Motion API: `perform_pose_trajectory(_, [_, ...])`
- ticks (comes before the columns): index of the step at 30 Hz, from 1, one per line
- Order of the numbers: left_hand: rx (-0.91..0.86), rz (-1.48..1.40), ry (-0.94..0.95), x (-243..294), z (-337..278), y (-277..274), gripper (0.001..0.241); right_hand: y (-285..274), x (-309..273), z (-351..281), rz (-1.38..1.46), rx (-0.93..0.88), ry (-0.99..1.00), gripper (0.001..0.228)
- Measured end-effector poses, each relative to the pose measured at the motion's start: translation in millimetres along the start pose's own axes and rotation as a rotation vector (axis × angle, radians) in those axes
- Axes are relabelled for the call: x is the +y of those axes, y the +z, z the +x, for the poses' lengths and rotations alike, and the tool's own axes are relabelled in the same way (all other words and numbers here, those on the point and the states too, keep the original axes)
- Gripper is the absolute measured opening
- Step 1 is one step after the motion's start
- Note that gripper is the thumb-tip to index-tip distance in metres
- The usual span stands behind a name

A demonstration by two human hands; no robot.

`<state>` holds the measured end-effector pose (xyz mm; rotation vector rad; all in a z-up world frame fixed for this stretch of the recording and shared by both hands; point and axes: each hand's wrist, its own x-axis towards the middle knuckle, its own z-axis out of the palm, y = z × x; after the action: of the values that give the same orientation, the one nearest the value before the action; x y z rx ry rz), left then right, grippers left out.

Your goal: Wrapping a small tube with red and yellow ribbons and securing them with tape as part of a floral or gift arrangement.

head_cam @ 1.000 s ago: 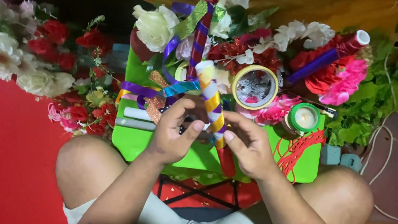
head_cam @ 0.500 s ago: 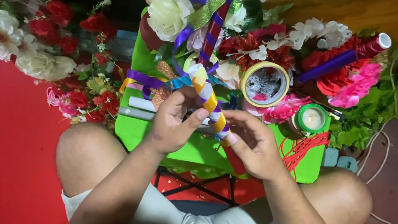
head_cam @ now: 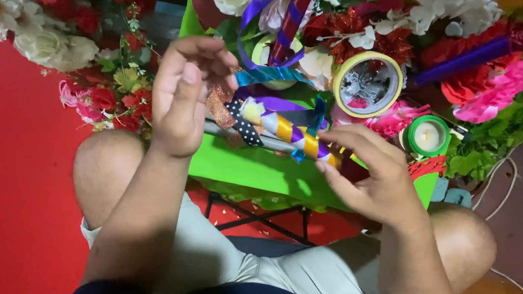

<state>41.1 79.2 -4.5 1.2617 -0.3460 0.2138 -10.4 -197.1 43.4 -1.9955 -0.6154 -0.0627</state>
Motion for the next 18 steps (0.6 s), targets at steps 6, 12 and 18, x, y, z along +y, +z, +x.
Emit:
perform_pose_trajectory(6, [0.028,0.004,0.041,5.7,1.6,-6.3,0.045,14.6,-17.4,-2.8,-0.13,-0.159,-0.198,0.021])
perform_pose_trajectory(12, [0.046,-0.036,-0.03,18.2,-1.4,-4.1,0.038,54.5,-11.0,-12.7,-0.562,-0.112,-0.361,0.01])
perform_pose_trajectory(18, [0.039,-0.006,-0.035,20.2,-1.3,-3.9,0.036,74.6,4.7,-20.5,-0.615,-0.074,-0.363,0.008])
